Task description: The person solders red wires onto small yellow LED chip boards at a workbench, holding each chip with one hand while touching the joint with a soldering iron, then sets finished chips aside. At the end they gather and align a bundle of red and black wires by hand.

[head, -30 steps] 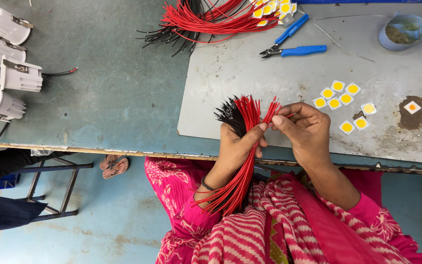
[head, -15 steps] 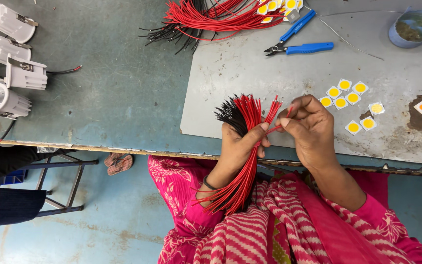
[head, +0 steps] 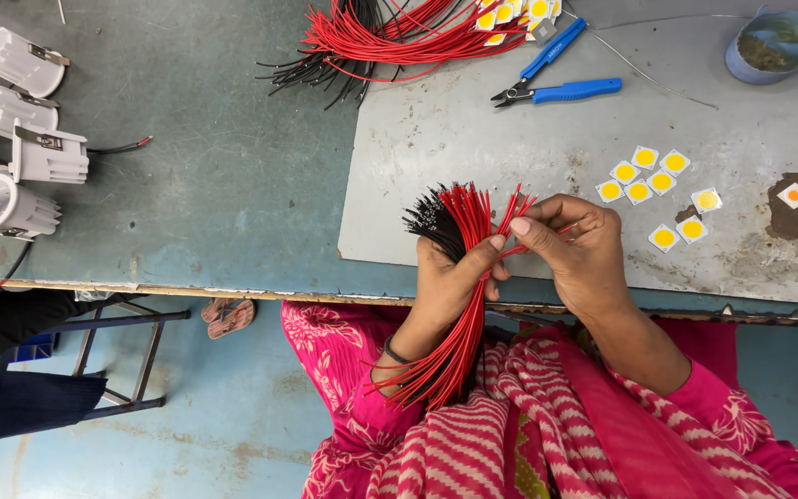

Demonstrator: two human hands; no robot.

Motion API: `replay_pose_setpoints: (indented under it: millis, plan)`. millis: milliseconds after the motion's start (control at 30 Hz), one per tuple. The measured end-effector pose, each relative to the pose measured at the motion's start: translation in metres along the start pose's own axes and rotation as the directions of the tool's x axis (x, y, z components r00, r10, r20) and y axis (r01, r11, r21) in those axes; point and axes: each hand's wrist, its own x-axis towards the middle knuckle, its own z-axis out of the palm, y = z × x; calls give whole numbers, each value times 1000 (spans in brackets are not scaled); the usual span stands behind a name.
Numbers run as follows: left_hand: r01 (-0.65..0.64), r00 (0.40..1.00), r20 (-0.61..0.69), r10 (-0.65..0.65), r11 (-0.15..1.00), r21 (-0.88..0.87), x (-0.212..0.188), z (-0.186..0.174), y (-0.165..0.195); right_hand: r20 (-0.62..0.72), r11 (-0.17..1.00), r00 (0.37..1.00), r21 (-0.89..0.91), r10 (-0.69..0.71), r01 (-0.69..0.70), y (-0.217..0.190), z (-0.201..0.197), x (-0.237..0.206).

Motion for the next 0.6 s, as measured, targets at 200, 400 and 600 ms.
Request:
replay_pose_setpoints:
  millis: [200,400,600]
  plan:
    - [0,1000,10,0,1000,4,0,1,2,-25,1000,1000,-20,1,-1,2,0,1]
    - [71,997,-16,-70,994,86,0,2,3,-24,999,1000,-52,-18,17,-1,1,2]
    - [100,994,-57,-96,993,64,-1,3,0,1,999,999,-30,-33,33,-3,3,2]
